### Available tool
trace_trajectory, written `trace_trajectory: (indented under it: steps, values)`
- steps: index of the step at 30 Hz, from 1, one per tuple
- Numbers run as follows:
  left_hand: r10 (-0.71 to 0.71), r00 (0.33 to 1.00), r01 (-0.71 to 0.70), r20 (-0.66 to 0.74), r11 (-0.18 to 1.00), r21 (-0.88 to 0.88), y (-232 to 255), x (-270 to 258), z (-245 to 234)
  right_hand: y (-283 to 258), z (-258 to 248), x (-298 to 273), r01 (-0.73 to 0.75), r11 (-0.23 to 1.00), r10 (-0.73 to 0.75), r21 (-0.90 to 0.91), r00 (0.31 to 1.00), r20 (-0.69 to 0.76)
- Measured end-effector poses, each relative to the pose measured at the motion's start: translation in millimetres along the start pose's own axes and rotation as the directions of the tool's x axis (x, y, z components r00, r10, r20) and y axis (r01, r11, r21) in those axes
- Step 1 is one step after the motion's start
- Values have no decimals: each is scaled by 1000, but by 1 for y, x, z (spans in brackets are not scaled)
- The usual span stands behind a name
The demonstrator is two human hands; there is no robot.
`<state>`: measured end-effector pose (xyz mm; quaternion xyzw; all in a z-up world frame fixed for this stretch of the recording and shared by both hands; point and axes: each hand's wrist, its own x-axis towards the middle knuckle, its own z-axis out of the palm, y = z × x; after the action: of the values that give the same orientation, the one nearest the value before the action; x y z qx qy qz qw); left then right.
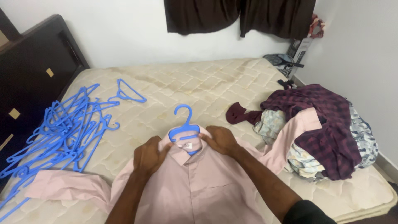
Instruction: The person buttons a pink shirt laid on a bed, smooths it, places it on a blue hanger, and hangs it in a wardrobe. The person then closes the wardrobe door.
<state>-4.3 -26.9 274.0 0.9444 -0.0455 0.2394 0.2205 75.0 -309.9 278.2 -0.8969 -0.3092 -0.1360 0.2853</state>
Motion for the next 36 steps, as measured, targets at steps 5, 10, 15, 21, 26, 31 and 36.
trace_trajectory:
  steps: [5,10,15,21,26,31,36]
  values:
    - [0,998,-4,-65,998,-58,1,39,-34,-17,-38,41,-20,998,19,65,1000,13]
    - [-68,997,65,-49,996,-53,23,85,-100,-55,-94,90,66,995,-62,77,996,-60]
    - [-25,989,15,-144,998,-69,41,129,-163,-90,-145,136,46,997,-42,62,997,-71]
    - [-15,982,2,-187,998,-69,48,173,-229,-131,-193,184,119,992,-114,29,984,-135]
    - [-59,988,51,-140,997,-59,33,188,-277,-173,-202,213,106,992,-94,70,984,-153]
    - [-45,982,29,-186,996,-90,8,189,-328,-226,-200,235,65,997,-60,34,990,-124]
    - [-122,990,113,-74,987,-112,-7,191,-370,-268,-195,248,-59,998,60,32,998,-29]
